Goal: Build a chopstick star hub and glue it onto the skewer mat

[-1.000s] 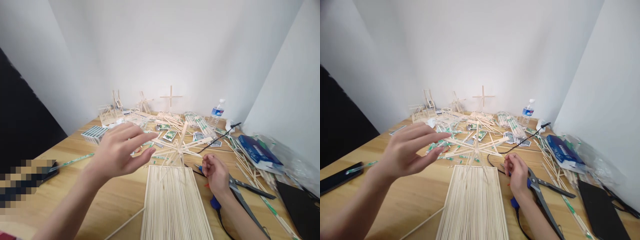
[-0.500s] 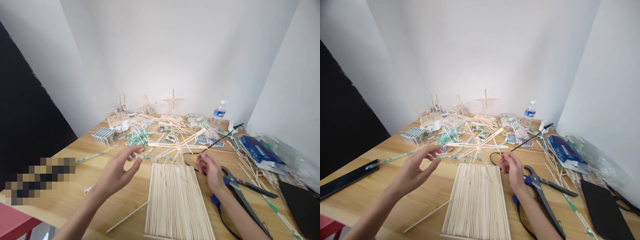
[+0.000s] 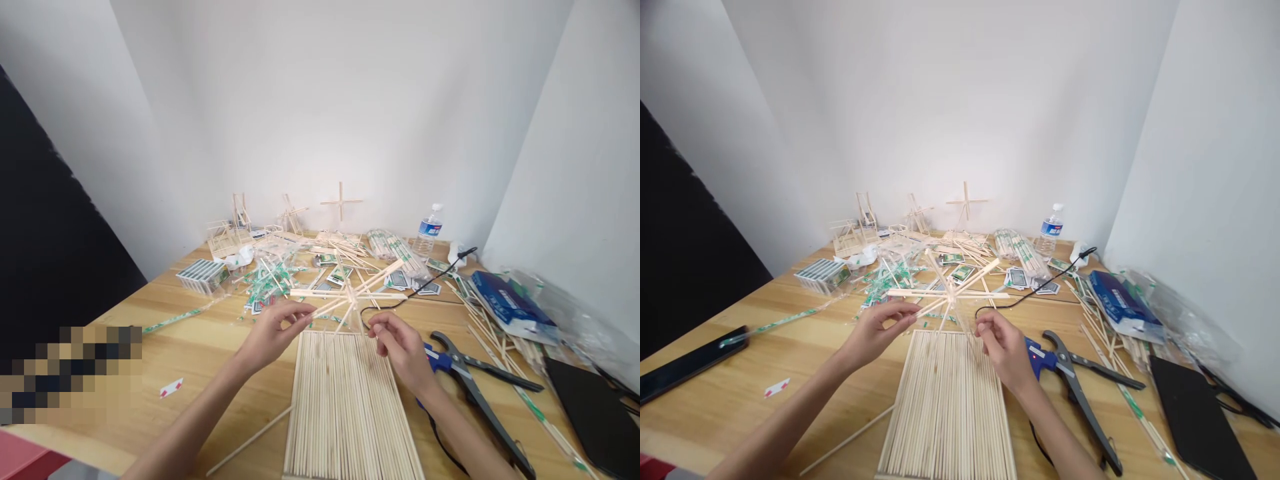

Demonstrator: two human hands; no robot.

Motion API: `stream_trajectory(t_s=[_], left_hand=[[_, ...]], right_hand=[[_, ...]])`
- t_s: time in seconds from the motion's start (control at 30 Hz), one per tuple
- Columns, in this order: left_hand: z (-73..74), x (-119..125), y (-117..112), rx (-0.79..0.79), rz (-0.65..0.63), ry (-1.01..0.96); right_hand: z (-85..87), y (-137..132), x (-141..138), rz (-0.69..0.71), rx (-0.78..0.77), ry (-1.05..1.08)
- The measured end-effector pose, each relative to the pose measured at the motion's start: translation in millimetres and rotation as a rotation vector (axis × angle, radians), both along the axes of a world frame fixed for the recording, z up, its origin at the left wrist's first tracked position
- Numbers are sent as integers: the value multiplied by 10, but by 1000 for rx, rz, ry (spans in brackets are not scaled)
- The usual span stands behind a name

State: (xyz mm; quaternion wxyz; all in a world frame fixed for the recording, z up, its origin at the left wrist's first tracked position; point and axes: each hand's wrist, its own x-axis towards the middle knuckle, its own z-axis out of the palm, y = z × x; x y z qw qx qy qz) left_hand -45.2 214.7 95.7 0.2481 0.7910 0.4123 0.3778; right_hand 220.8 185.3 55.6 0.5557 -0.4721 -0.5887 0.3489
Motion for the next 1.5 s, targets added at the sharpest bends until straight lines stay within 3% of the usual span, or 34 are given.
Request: stream_trajectory(t_s=[0.1,0.23,0.33,0.47,0.6,0.7,1.07,1.23,1.5], left_hand=[[-24,18,-9,6,7,-24],[-43,53,-60,-45,112,-94],[-120,48,-230,-125,180,27],[-441,-21,-702,-20,208,419],[-851,-163,-1149,208,209,567],[-964,-254,-1262,253,187,671],[-599,-442,-998,46,91,812],[-524,-640,-754,99,69,839],[-474,-801,-456,-93,-130,865]], right_hand=[[-1,-49,-24,-11,55,-151],[-3,-97,-36,-1,132,-363],[-22,-103,-43,27,176,-485],[-45,-92,-75,15,227,-589],[-38,-98,-103,-28,263,-633],[-17,-112,-110,-24,281,-655],[46,-163,-138,25,302,-700],[76,-248,-224,46,303,-682],[159,-436,-340,72,273,-632]])
